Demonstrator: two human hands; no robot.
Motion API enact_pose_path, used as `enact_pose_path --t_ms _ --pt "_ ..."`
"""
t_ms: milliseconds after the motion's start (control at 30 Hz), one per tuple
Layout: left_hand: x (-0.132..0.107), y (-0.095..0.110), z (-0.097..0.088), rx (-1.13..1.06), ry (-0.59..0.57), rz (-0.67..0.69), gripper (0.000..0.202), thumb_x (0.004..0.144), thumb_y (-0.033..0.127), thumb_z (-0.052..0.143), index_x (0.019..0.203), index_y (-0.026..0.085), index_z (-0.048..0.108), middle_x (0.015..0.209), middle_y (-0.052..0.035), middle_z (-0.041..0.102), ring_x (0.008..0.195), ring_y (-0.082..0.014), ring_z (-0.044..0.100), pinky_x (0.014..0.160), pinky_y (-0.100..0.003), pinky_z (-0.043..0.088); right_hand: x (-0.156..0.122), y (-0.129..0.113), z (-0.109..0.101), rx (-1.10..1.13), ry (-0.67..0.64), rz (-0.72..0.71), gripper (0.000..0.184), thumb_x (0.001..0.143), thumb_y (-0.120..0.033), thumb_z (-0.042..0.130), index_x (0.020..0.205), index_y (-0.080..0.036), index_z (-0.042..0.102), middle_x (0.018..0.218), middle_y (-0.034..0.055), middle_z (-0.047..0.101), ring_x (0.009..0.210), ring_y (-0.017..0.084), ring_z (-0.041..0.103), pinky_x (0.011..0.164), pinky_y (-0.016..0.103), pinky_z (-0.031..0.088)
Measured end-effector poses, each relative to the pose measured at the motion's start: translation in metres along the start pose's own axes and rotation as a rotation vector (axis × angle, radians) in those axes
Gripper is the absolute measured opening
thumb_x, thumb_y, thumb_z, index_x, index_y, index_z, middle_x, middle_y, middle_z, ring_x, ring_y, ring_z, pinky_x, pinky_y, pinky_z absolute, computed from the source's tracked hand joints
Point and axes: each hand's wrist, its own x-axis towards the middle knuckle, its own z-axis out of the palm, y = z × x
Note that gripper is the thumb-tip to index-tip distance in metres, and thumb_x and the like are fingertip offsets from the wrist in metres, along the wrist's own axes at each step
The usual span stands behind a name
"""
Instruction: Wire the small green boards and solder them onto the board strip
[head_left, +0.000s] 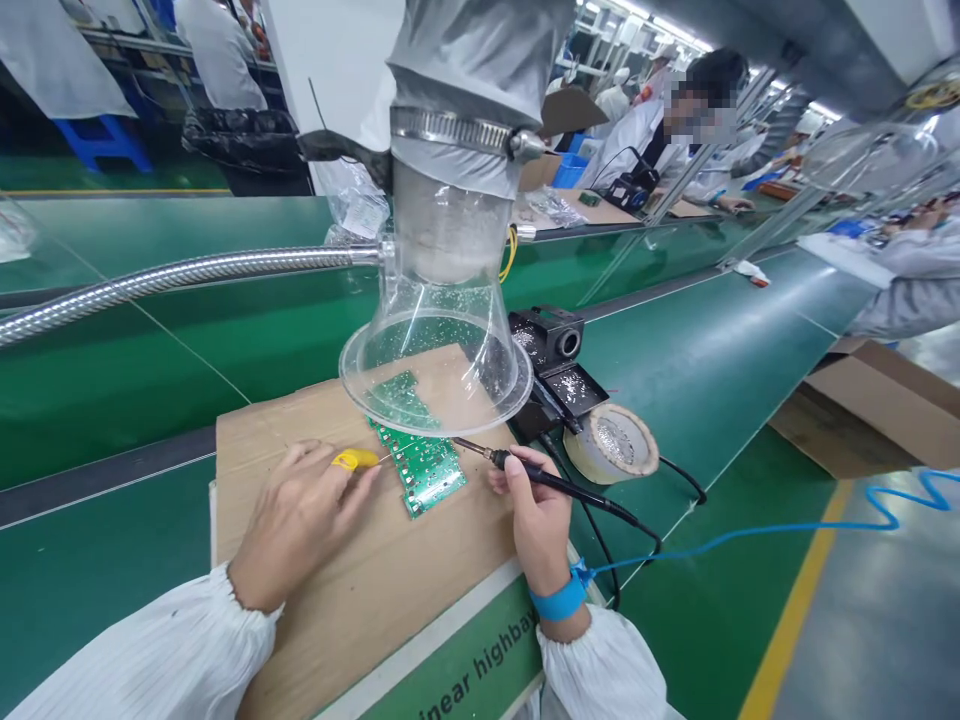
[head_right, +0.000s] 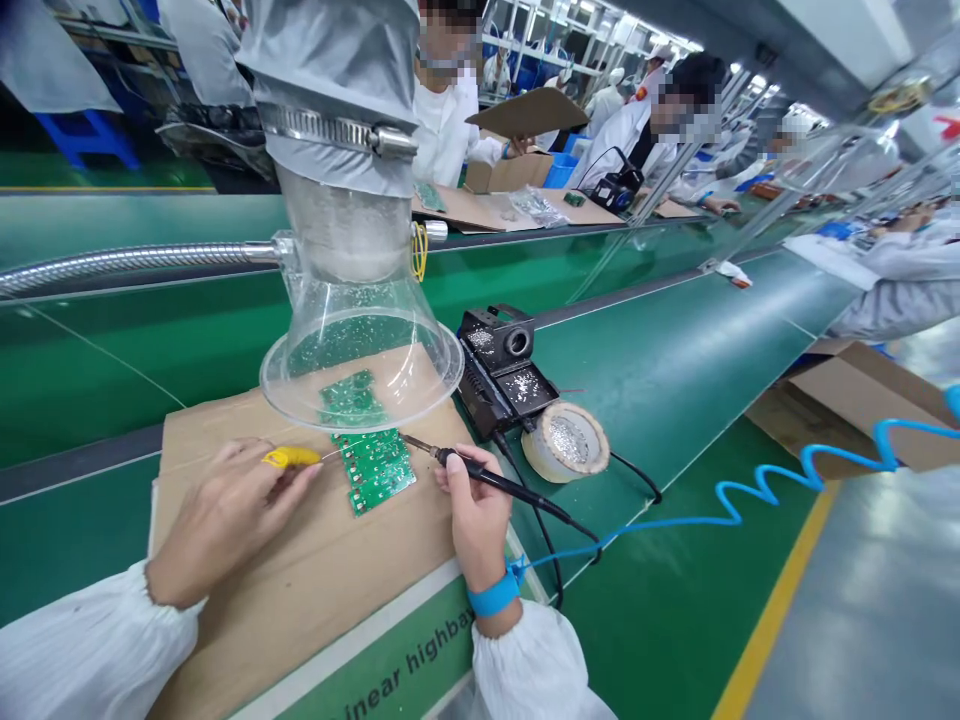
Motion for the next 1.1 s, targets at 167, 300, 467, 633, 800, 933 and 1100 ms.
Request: enact_pose_path --t_ms 167,300,467,633,800,933,1100 --pt "0.001 0.007 0.013 -0.010 -0.012 -0.037 0.027 0.100 0.029 0.056 0.075 0.021 0.060 0.076 -0.0052 0.071 0.081 -0.0236 0.067 0.081 -0.039 0.049 -0.001 0.003 0.001 -0.006 -0.013 -0.009 0.036 0.087 -0.052 0.074 0.102 -0.020 0.069 0.086 0.0054 0.077 0.072 0.020 0.075 0.070 0.036 0.064" --pt "0.004 0.010 0.025 -0.035 0.007 -0.017 0.022 0.101 0.028 0.056 0.083 0.020 0.063 0.087 -0.0058 0.076 0.083 -0.0216 0.070 0.089 -0.040 0.052 -0.001 0.004 0.001 0.017 -0.047 0.002 0.035 0.087 -0.051 0.074 0.103 -0.020 0.069 0.082 0.0046 0.077 0.069 0.019 0.073 0.067 0.035 0.063" --pt "0.006 0.011 0.033 -0.031 0.037 0.022 0.026 0.100 0.026 0.057 0.076 0.020 0.061 0.082 -0.0059 0.075 0.077 -0.0197 0.069 0.085 -0.037 0.052 -0.001 0.004 0.001 0.003 -0.035 0.000 0.035 0.089 -0.051 0.072 0.104 -0.020 0.069 0.082 0.0046 0.076 0.069 0.019 0.073 0.067 0.034 0.062" --pt "0.005 0.010 0.033 -0.001 0.036 0.027 0.026 0.100 0.027 0.058 0.075 0.020 0.061 0.079 -0.0062 0.074 0.076 -0.0204 0.068 0.078 -0.035 0.051 -0.001 0.003 0.000 -0.029 -0.013 -0.048 0.030 0.089 -0.048 0.072 0.100 -0.020 0.069 0.083 0.0040 0.075 0.069 0.018 0.072 0.068 0.033 0.062" --pt "0.011 0.012 0.035 -0.038 0.054 0.042 0.029 0.100 0.029 0.058 0.073 0.019 0.061 0.078 -0.0062 0.074 0.076 -0.0212 0.068 0.078 -0.035 0.051 -0.001 0.004 -0.001 -0.052 -0.018 -0.056 0.029 0.089 -0.047 0.072 0.100 -0.021 0.070 0.082 0.0036 0.074 0.070 0.018 0.072 0.069 0.033 0.061" --pt "0.016 0.014 0.037 -0.013 0.050 0.065 0.034 0.102 0.030 0.055 0.070 0.020 0.060 0.076 -0.0063 0.073 0.068 -0.0203 0.066 0.070 -0.034 0.049 -0.001 0.006 -0.001 -0.054 -0.026 -0.041 0.030 0.087 -0.049 0.073 0.099 -0.021 0.071 0.083 0.0042 0.074 0.072 0.020 0.073 0.069 0.034 0.062" --pt "0.017 0.014 0.036 0.023 -0.007 0.058 0.035 0.102 0.031 0.053 0.069 0.021 0.059 0.072 -0.0057 0.070 0.063 -0.0197 0.063 0.065 -0.033 0.045 -0.001 0.006 0.000 -0.052 -0.032 -0.028 0.029 0.087 -0.048 0.073 0.100 -0.022 0.071 0.087 0.0044 0.074 0.074 0.020 0.074 0.073 0.035 0.063"
